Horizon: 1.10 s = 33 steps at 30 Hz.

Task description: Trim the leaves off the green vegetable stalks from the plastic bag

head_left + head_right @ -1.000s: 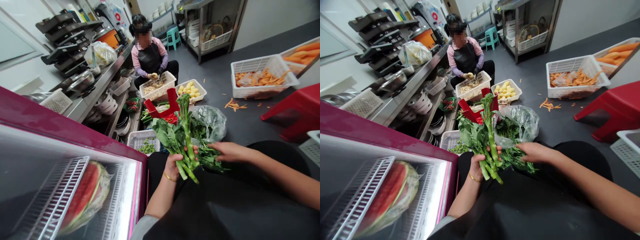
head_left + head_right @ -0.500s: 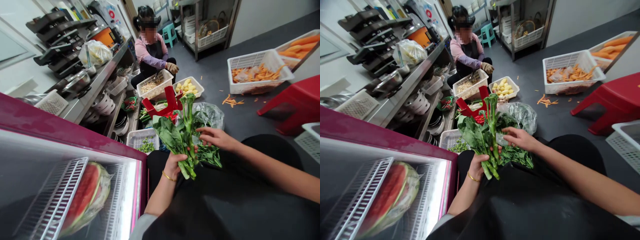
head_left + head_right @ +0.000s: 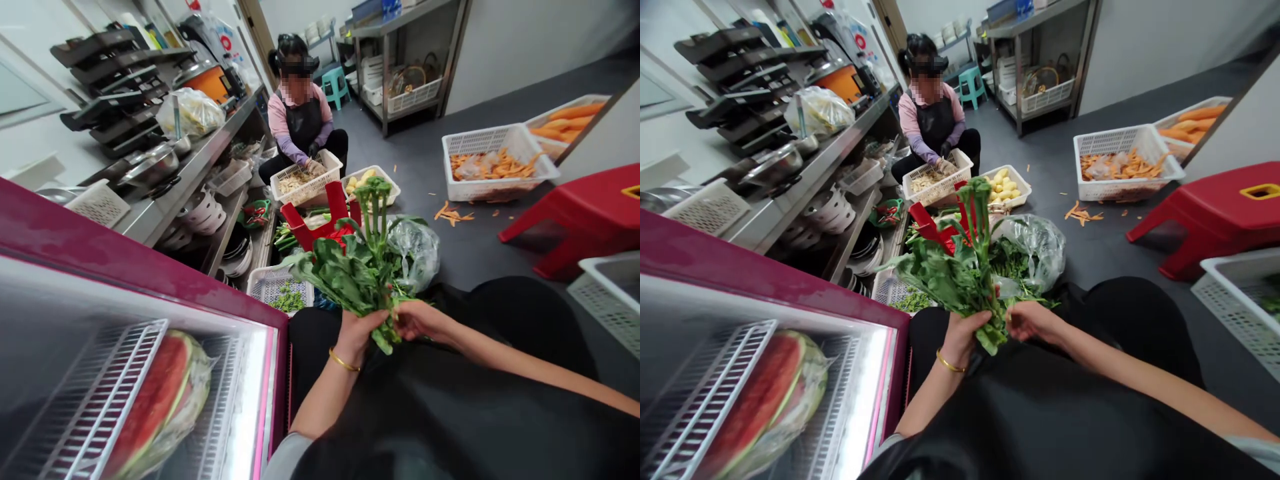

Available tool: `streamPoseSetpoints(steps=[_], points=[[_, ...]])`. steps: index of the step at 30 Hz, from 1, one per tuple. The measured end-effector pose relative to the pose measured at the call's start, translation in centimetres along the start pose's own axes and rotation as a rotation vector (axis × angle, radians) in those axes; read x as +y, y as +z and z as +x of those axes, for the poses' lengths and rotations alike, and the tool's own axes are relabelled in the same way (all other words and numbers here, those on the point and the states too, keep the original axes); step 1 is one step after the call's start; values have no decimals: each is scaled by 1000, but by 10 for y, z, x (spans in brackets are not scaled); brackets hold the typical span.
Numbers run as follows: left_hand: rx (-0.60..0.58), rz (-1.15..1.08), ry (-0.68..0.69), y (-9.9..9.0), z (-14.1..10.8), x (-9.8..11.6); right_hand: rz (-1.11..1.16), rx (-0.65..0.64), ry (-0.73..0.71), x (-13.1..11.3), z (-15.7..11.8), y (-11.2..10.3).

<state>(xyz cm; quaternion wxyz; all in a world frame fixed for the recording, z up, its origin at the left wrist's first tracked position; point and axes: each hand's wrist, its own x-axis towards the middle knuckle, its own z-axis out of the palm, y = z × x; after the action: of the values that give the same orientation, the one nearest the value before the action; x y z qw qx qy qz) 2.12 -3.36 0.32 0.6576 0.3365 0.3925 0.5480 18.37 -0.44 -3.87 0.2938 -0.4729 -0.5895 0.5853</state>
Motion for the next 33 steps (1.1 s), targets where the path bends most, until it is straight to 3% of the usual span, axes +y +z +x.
streamPoseSetpoints(steps=[2,3,6,7,8,11,15,17,20,21,22,24,26,28,31,33], points=[[-2,88,5,-5,1,0,-241,-2,-93,-20,-10,-17],[0,116,0,-7,1,-2,-311,78,-180,-37,-13,-29],[-10,135,-13,-10,-1,-7,-548,476,-569,-91,-9,-61],[-16,135,-15,-10,-2,-7,-611,560,-642,-104,-4,-68],[-23,131,-16,-9,-4,-7,-678,557,-689,-112,1,-72],[-34,72,-40,-9,-9,-4,-866,390,-768,-109,5,-64],[-99,-71,-160,-11,-11,-2,-935,263,-819,-74,-21,-39],[-143,-145,-214,-11,-8,-4,-952,64,-829,-58,-33,-32],[-200,-274,-278,-11,-2,-1,-972,-377,-761,-37,-37,-35],[-220,-316,-299,-11,0,1,-944,-423,-694,-33,-35,-42],[-245,-350,-323,-11,1,4,-882,-377,-616,-32,-31,-52],[-287,-396,-380,-10,3,10,-615,-122,-495,-38,-19,-76],[-314,-422,-438,-7,4,14,-189,64,-457,-57,-6,-96],[-324,-431,-479,-3,7,13,205,-24,-423,-81,8,-100],[-351,-405,-512,4,12,7,468,-269,-330,-106,26,-77],[-359,-382,-489,5,14,0,610,-204,-309,-108,35,-53]])
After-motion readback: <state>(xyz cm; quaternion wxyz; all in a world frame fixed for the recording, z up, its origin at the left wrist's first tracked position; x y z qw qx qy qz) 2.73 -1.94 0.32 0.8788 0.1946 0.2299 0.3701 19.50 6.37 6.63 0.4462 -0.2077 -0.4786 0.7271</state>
